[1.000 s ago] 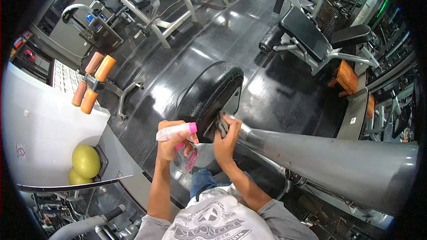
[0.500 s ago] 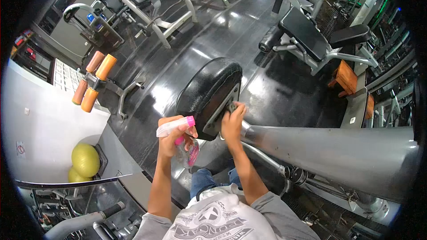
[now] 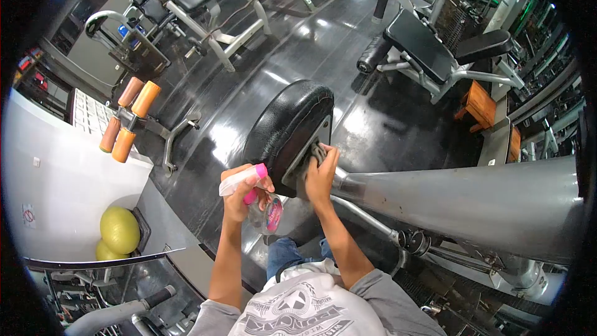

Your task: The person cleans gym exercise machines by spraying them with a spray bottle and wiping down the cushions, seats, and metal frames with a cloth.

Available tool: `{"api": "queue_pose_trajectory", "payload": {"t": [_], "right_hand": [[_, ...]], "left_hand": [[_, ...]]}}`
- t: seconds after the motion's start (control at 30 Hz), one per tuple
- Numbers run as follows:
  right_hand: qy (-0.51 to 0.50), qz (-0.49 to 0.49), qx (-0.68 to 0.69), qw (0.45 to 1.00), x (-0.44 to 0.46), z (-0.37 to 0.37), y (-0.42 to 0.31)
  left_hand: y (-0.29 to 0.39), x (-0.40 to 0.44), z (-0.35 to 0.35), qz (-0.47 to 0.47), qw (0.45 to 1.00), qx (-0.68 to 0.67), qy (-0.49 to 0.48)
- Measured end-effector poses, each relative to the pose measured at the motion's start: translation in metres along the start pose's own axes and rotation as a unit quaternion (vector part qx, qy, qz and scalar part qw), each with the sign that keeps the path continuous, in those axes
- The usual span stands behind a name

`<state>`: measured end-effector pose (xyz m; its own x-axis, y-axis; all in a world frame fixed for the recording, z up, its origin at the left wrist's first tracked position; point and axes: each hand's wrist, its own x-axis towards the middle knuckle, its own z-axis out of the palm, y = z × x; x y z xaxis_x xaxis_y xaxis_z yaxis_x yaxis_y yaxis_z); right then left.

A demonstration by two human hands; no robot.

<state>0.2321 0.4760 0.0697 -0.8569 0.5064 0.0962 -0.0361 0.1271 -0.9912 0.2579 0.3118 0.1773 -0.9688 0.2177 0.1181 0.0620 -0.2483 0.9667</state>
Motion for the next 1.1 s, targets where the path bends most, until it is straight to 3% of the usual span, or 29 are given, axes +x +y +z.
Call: {"api": "queue_pose_trajectory", "payload": {"t": [0.13,0.2,0.33,0.47,0.53,0.6,0.83,0.97,1.1], "right_hand": [[-0.026,-0.078,-0.061,0.995,-0.048,-0.003,-0.016],[-0.091,-0.141,-0.039,0.985,-0.066,-0.010,-0.025],[-0.118,-0.133,-0.058,0.982,-0.049,-0.015,-0.020],[0.008,-0.090,0.005,0.996,-0.011,-0.007,-0.028],[0.006,-0.073,0.013,0.997,-0.010,-0.005,-0.018],[0.003,-0.134,-0.038,0.990,-0.027,-0.002,-0.013],[-0.041,-0.165,-0.029,0.985,-0.091,0.003,0.012],[-0.008,-0.061,0.011,0.998,-0.110,0.020,0.042],[0.050,-0.029,0.041,0.998,-0.107,0.034,0.067]], "left_hand": [[-0.002,-0.001,0.000,0.007,1.000,-0.002,0.003],[-0.003,-0.001,-0.002,0.010,1.000,-0.001,-0.001],[-0.001,0.000,-0.001,0.005,1.000,-0.005,-0.007],[-0.002,0.000,-0.001,0.008,1.000,0.001,-0.006],[-0.002,-0.001,-0.002,0.008,1.000,-0.004,-0.008],[-0.003,0.000,-0.003,0.006,1.000,-0.009,-0.013],[-0.003,0.004,-0.011,-0.005,0.998,-0.026,-0.056],[-0.005,0.009,-0.017,-0.013,0.994,-0.050,-0.095],[-0.007,0.011,-0.021,-0.016,0.991,-0.054,-0.119]]}}
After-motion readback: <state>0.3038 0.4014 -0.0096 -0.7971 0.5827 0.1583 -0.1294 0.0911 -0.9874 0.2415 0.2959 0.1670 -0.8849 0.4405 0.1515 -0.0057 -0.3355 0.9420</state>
